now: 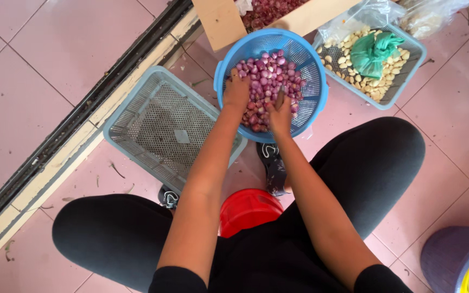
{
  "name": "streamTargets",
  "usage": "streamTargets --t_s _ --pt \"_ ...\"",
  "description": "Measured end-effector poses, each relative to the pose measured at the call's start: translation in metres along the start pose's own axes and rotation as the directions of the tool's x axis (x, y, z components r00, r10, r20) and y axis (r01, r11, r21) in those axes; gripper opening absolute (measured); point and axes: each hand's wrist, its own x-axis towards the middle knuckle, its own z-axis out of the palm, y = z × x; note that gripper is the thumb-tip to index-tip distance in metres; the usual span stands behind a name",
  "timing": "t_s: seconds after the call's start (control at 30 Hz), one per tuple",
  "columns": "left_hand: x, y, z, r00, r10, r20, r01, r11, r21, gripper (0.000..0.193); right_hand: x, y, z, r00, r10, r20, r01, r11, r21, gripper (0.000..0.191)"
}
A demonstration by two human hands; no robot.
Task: The person sits on the floor and peels the dry outer skins off shallots by hand, taking them one at a time from a blue basket and placing the peeled shallots into a gray perforated tray, dropping the skins on the floor. A knife rests in the basket but the peeling is done with the fingers.
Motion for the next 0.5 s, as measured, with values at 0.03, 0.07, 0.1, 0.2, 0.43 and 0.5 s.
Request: streamTargets --t_s 0.03,0.07,0.1,0.2,0.43,0.5 --pt "0.003 0.000 0.000 0.999 -0.026 -0.025 0.025 0.998 -0.054 0.020 0.002 0.000 0.002 0.995 -0.096 0.005 0.096 0.992 -0.087 0.044" --pt "0.005 0.000 -0.001 0.997 -0.055 -0.047 0.049 0.993 -0.104 0.020 0.002 0.000 0.005 0.982 -0.188 0.020 0.188 0.967 -0.170 0.048" --pt "0.005 -0.001 -0.002 0.994 -0.086 -0.065 0.075 0.985 -0.152 0.022 0.002 -0.001 0.008 0.961 -0.273 0.043 0.275 0.929 -0.248 0.051" --pt "0.007 -0.004 -0.010 0.967 -0.074 -0.244 -0.038 0.904 -0.426 0.019 0.003 -0.006 0.017 0.946 -0.320 0.051 0.324 0.931 -0.171 0.046" --pt "-0.011 -0.026 -0.031 0.893 -0.221 0.393 0.301 -0.357 -0.884 0.018 0.022 -0.010 0.029 0.930 -0.367 -0.005 0.336 0.857 -0.392 0.045" --pt "-0.020 -0.032 -0.034 0.883 -0.047 0.467 0.277 -0.752 -0.598 0.016 0.030 -0.009 0.030 0.946 -0.323 -0.019 0.295 0.886 -0.358 0.044"
